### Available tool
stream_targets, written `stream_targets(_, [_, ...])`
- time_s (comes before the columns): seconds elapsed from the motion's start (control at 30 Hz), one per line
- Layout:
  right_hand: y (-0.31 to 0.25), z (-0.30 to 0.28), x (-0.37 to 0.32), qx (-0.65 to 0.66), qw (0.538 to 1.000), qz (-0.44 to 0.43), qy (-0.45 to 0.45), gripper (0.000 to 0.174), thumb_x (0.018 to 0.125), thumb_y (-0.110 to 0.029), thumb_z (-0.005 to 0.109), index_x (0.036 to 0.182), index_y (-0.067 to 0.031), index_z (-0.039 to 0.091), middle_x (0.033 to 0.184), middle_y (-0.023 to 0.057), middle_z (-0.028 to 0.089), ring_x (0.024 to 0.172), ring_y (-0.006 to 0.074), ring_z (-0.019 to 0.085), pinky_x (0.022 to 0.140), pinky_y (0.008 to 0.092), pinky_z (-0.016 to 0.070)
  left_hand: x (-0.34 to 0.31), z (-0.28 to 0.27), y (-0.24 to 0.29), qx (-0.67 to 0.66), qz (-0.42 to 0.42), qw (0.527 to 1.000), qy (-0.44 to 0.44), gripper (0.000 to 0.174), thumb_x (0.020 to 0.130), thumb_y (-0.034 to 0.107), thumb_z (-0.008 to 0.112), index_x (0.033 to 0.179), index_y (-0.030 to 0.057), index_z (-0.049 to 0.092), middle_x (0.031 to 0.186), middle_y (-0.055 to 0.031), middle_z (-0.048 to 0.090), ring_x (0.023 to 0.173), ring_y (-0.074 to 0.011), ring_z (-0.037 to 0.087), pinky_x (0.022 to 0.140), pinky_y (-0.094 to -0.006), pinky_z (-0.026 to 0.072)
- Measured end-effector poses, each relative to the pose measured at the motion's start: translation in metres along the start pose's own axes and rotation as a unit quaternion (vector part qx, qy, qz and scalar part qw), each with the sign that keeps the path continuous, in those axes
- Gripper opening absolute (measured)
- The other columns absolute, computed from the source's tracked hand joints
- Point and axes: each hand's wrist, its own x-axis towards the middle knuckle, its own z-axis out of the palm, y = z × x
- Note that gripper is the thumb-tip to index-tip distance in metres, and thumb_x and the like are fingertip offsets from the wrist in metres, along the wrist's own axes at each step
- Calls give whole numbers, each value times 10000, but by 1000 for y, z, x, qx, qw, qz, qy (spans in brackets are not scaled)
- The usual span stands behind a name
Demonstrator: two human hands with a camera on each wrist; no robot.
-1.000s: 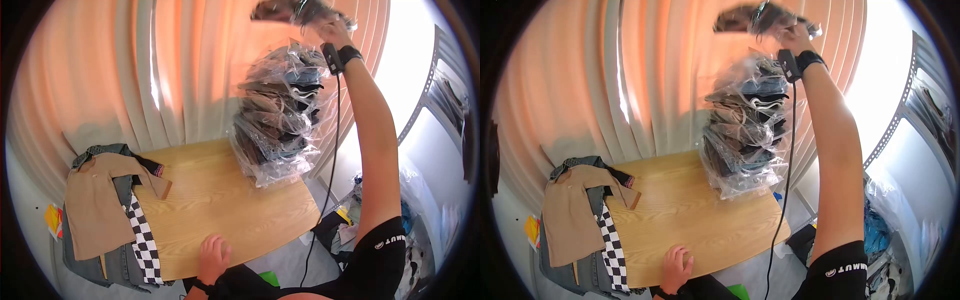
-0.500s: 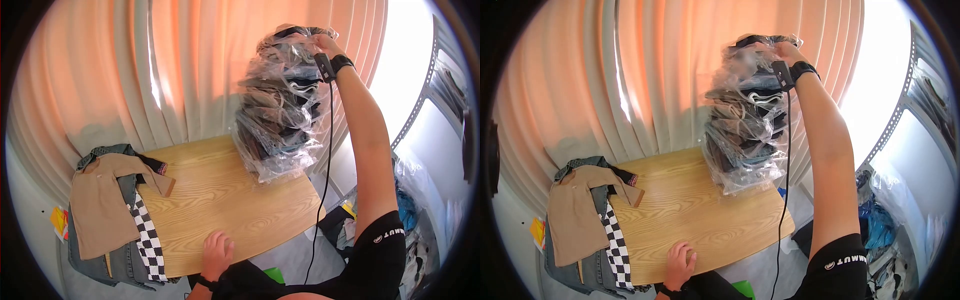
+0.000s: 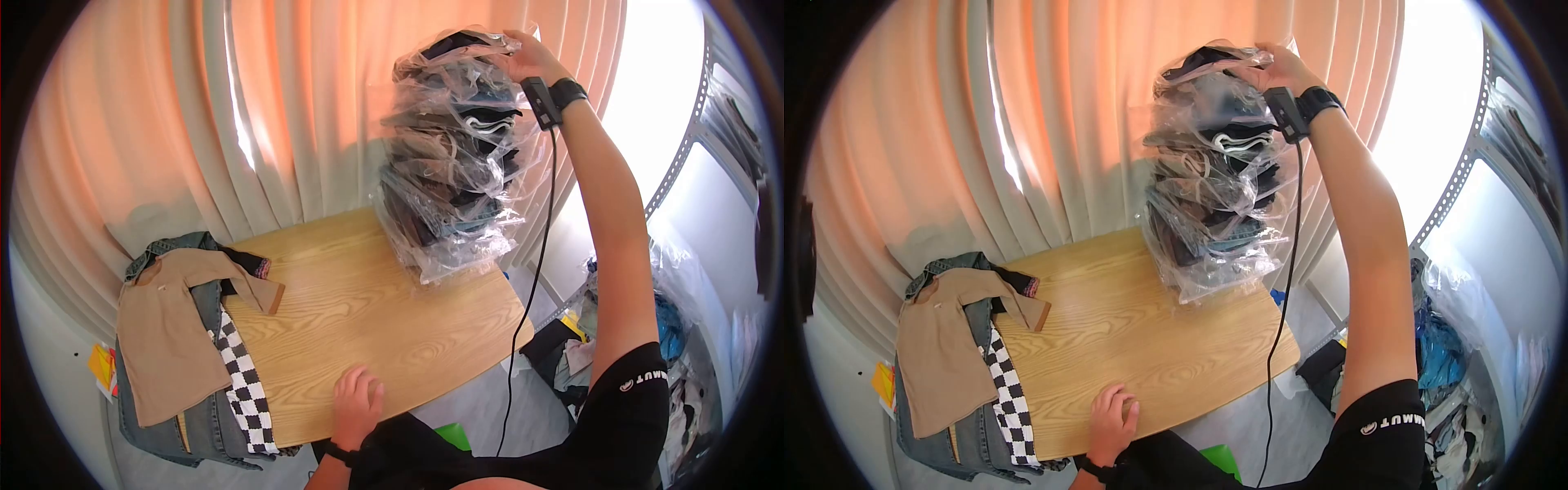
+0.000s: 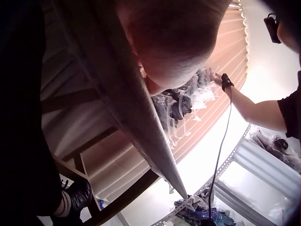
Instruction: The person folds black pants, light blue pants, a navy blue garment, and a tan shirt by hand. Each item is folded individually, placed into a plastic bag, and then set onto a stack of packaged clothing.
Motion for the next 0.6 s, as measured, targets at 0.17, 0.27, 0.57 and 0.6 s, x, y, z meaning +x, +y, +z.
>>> stream_targets(0.17, [11, 43, -79, 153, 988, -3, 4, 640, 941, -192, 436, 1344, 159, 83, 1353, 353, 279, 1279, 434, 329, 1102, 460, 306, 2, -2, 1, 2, -1, 1000, -6, 202, 835, 209, 591, 932, 32, 604, 1127, -141, 543, 1090, -332, 491, 937, -428, 366])
stream_targets(0.27, [44, 66, -145, -10, 992, -122, 16, 634, 930, -209, 459, 1375, 112, 140, 1395, 295, 292, 1288, 379, 348, 1081, 445, 325, 0, 0, -3, 8, -5, 1000, 6, 199, 830, 200, 599, 933, 31, 600, 1114, -143, 547, 1076, -335, 497, 926, -433, 378])
stream_targets(0.57, [315, 67, -321, -329, 935, 102, 87, 130, 917, -149, 530, 885, -23, 523, 773, 36, 560, 636, 82, 498, 583, 215, 410, -2, -4, -5, -79, -36, 996, 10, 210, 807, 136, 630, 989, 46, 577, 1140, -147, 534, 1103, -341, 486, 950, -414, 387])
stream_targets(0.6, [351, 57, -335, -328, 936, 81, 104, 114, 917, -134, 530, 894, -23, 529, 771, 26, 556, 642, 71, 490, 585, 210, 401, -5, -11, -7, -69, -53, 996, 20, 210, 807, 136, 630, 989, 46, 577, 1140, -147, 534, 1103, -341, 486, 950, -414, 387])
